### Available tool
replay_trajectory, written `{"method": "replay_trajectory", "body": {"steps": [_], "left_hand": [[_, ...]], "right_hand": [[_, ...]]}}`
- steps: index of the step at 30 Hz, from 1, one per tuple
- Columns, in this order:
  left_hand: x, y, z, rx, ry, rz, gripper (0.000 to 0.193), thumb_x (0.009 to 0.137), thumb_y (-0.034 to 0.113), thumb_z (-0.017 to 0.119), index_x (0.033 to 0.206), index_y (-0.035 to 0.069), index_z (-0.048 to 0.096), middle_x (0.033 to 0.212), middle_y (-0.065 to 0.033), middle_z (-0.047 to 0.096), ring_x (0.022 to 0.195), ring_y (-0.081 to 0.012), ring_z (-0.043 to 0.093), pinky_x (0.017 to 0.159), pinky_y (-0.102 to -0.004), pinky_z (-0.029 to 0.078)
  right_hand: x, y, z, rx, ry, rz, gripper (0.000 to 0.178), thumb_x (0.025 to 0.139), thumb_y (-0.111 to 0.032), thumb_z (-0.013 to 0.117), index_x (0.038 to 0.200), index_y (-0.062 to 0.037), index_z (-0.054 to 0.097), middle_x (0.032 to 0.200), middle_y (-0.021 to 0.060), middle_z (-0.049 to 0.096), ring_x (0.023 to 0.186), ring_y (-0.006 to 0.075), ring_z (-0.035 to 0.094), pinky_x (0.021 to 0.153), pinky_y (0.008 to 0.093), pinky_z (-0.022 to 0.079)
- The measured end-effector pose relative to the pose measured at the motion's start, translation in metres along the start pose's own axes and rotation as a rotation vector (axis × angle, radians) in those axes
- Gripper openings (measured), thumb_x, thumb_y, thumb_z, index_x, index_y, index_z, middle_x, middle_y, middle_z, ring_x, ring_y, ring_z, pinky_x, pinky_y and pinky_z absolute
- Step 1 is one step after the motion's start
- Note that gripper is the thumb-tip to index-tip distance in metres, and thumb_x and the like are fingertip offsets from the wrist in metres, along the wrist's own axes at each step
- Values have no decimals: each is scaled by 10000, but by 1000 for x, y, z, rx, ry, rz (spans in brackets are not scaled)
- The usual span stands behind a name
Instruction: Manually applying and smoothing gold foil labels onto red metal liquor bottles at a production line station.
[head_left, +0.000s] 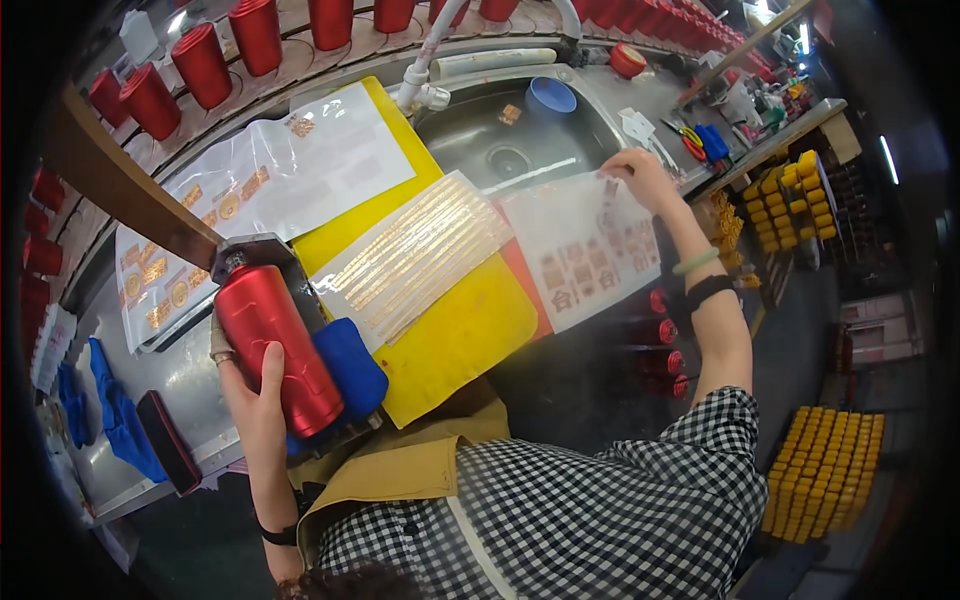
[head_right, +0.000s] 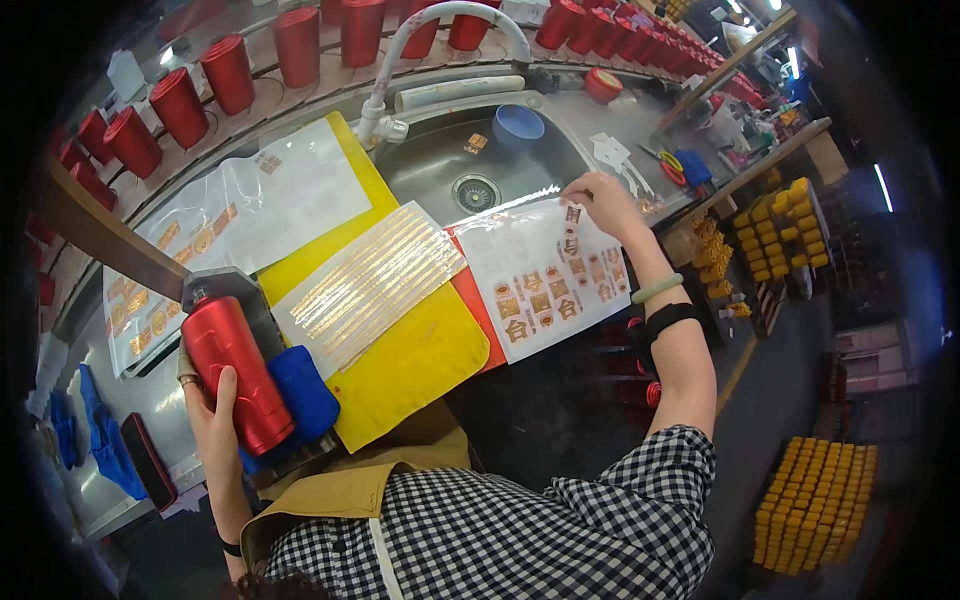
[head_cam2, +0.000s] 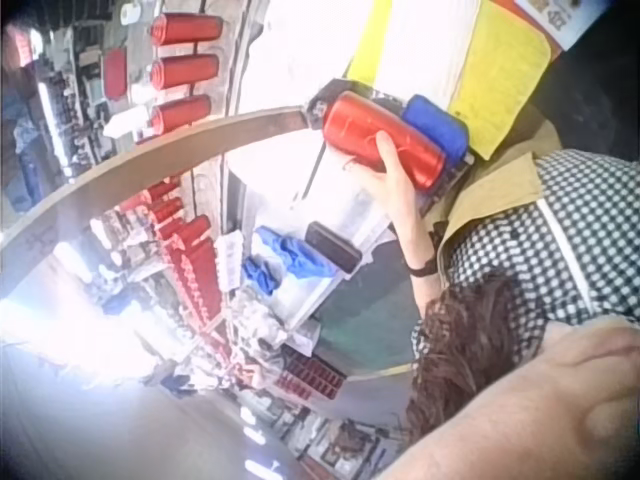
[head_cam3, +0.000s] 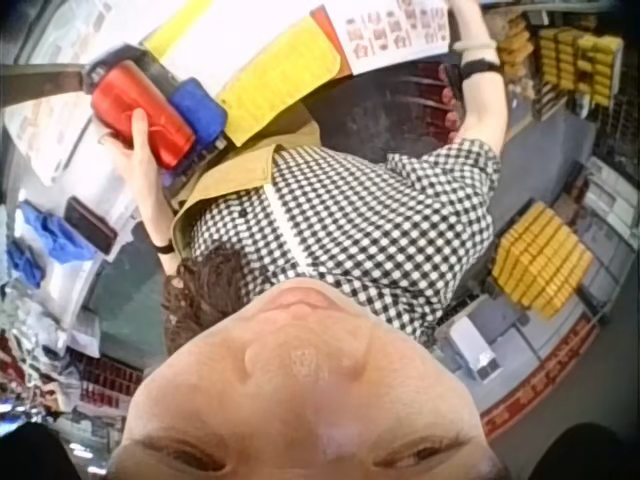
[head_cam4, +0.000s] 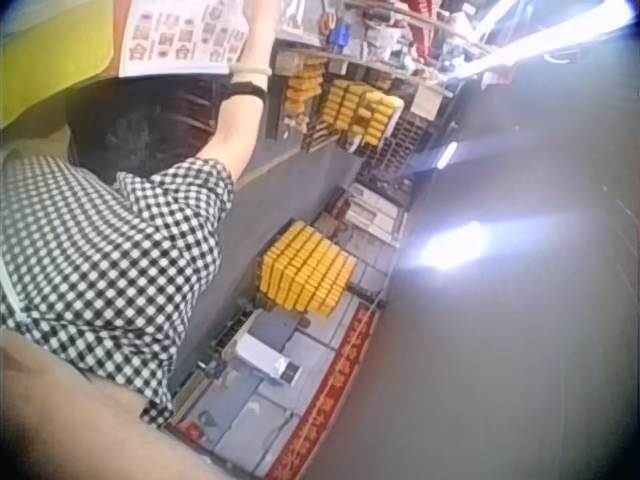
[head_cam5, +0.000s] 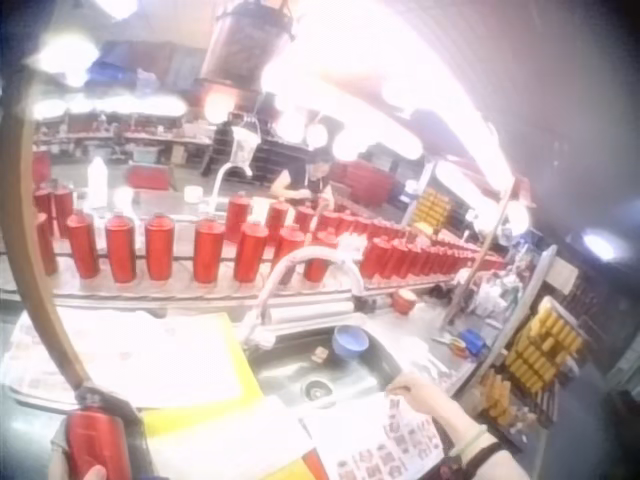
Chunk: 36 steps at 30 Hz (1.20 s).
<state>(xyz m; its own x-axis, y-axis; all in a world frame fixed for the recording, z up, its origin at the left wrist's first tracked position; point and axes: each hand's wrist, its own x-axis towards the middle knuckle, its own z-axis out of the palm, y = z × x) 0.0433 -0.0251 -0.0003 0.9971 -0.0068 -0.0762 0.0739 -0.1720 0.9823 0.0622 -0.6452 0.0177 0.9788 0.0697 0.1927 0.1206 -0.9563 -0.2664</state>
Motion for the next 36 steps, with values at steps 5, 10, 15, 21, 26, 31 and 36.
{"method": "replay_trajectory", "body": {"steps": [5,10,15,21,26,31,36], "left_hand": [[0,-3,1,51,35,38,699,1018,191,651,1591,-21,310,1567,-160,434,1427,-231,441,1192,-359,324],[0,-2,2,50,57,64,730,997,179,675,1587,-35,302,1551,-177,431,1411,-250,449,1191,-382,331],[1,1,3,16,10,53,763,985,158,682,1603,-19,272,1546,-182,432,1407,-253,452,1180,-376,352],[0,5,1,-55,-26,34,767,974,118,678,1605,-6,260,1501,-171,467,1352,-239,495,1143,-378,398],[1,9,3,-53,-15,46,764,969,102,679,1602,-4,265,1483,-171,483,1332,-241,514,1124,-378,418],[0,8,2,-45,-17,-8,756,968,104,683,1595,-8,276,1465,-171,502,1313,-241,534,1108,-378,436],[3,11,4,-40,-26,33,750,969,109,686,1591,-7,282,1461,-172,506,1305,-242,542,1103,-382,444]], "right_hand": [[30,-33,-44,0,-38,251,150,905,-126,694,999,-46,779,963,158,757,917,340,711,839,401,537],[90,-51,-16,79,519,178,182,936,-114,641,1042,-77,783,953,144,768,867,310,743,778,372,553],[125,-39,127,105,170,421,227,880,-257,669,1019,-151,814,961,148,775,931,331,742,874,419,572],[140,-62,175,25,-520,24,226,816,-223,765,1003,-104,812,951,143,780,919,318,749,871,388,577],[145,-29,175,-410,-270,502,271,806,-225,762,1046,-105,801,1042,156,771,950,324,747,877,391,575],[150,-71,153,-240,-594,163,291,801,-290,775,1050,-145,813,1096,155,763,1049,353,721,911,453,579],[160,-50,88,-201,-143,549,272,826,-298,738,997,-98,811,1016,163,772,933,348,745,871,442,573]]}}
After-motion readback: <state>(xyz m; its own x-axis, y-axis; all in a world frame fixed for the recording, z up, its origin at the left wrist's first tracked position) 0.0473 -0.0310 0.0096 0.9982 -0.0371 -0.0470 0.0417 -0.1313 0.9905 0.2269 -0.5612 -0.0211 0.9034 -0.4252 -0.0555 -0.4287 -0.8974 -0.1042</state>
